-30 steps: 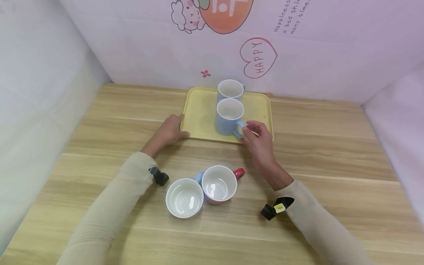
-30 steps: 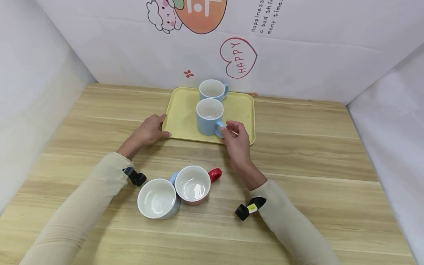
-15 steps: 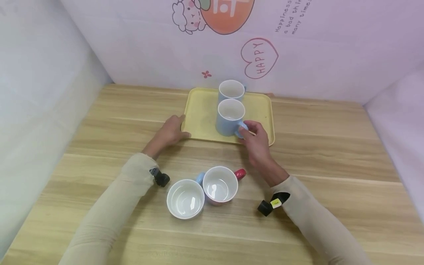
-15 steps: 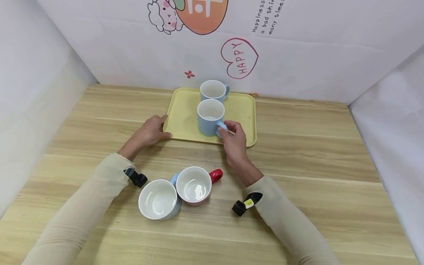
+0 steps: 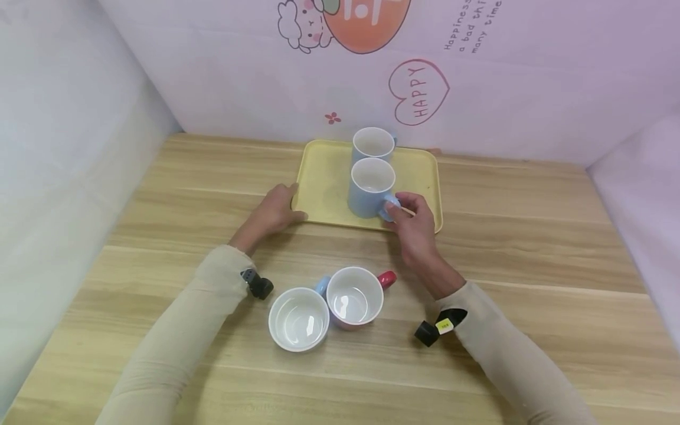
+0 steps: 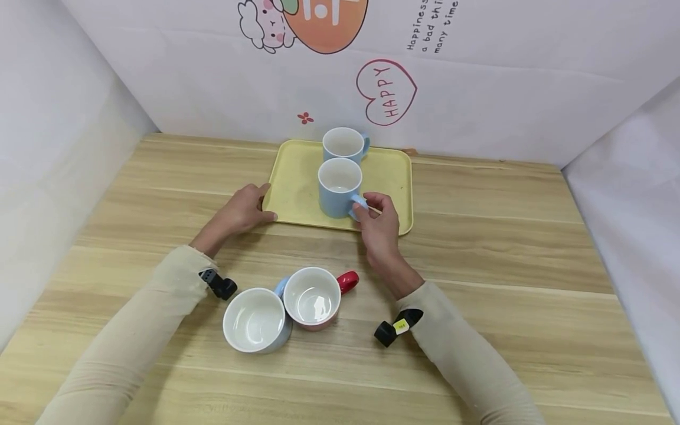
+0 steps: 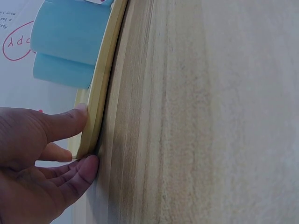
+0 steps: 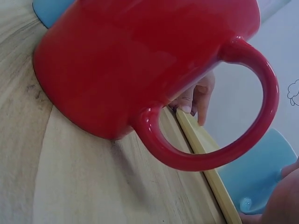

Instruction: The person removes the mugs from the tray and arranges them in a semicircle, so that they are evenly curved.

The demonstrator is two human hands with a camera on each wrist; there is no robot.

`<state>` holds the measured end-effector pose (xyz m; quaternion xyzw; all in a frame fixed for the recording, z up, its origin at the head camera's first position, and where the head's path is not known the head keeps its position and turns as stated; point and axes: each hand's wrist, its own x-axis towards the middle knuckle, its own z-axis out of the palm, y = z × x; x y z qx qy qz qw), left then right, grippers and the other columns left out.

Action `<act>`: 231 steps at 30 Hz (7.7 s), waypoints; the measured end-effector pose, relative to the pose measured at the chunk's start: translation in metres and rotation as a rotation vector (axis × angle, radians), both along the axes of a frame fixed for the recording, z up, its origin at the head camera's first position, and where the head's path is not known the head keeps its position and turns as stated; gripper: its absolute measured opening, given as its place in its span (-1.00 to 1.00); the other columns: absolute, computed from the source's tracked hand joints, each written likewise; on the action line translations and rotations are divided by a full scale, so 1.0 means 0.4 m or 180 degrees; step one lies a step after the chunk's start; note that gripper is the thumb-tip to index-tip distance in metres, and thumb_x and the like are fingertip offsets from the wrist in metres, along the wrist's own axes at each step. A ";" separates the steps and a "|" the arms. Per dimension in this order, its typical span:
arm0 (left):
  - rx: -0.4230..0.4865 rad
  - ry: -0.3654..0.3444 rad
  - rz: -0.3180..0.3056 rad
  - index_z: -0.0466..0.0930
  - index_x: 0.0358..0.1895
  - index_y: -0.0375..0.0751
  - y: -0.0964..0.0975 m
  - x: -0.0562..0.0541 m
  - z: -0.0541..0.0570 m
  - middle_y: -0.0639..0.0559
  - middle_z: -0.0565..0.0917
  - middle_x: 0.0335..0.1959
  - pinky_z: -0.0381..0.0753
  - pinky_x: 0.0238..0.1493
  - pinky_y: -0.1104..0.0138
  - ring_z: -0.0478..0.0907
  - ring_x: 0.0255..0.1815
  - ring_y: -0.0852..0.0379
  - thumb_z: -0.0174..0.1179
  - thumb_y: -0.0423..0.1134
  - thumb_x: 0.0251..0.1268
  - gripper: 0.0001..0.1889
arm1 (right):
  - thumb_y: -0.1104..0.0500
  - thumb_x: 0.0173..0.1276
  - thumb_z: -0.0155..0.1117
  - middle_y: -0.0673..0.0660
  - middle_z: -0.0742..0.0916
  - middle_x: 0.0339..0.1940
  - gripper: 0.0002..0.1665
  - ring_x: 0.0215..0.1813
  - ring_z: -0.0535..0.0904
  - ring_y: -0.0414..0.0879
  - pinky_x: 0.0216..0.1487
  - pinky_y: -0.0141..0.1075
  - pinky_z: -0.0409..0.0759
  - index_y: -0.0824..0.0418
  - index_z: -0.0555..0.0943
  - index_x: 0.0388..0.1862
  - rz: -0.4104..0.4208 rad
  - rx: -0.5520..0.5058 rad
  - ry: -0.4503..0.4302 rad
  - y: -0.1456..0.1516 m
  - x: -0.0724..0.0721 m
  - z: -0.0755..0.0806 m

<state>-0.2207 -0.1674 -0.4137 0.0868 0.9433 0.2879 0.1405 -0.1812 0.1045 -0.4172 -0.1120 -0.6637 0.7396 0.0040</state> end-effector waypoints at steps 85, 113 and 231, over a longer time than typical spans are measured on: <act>-0.0033 0.0055 0.0017 0.04 0.50 -0.56 0.009 -0.004 -0.007 -0.51 0.39 0.19 0.37 0.26 -0.01 0.40 0.09 -0.24 0.33 -0.25 0.27 -0.13 | 0.23 0.47 0.25 0.12 0.52 -0.11 -0.89 -0.08 0.59 0.02 0.11 -0.07 0.59 0.22 0.57 -0.09 -0.0435 -0.0085 -0.0099 0.014 -0.014 -0.006; -0.0009 0.0095 0.0016 0.14 0.48 -0.53 0.003 0.001 -0.012 -0.44 0.43 0.06 0.42 0.15 -0.01 0.40 -0.01 -0.20 0.33 -0.27 0.27 -0.19 | 0.22 0.43 0.31 0.12 0.51 -0.15 -0.83 -0.06 0.58 -0.05 0.12 -0.10 0.58 0.28 0.60 -0.08 -0.0091 -0.0086 0.0036 0.038 -0.014 -0.015; 0.0215 0.0077 0.0097 0.47 -0.04 -0.30 0.001 0.005 -0.008 -0.16 0.45 -0.30 0.41 -0.21 0.16 0.41 -0.25 -0.09 0.34 -0.26 0.22 -0.67 | 0.44 0.44 0.17 0.19 0.74 -0.14 -0.87 -0.06 0.70 0.02 0.12 -0.17 0.56 0.35 0.66 -0.16 0.0803 -0.1094 0.0295 0.294 0.220 0.155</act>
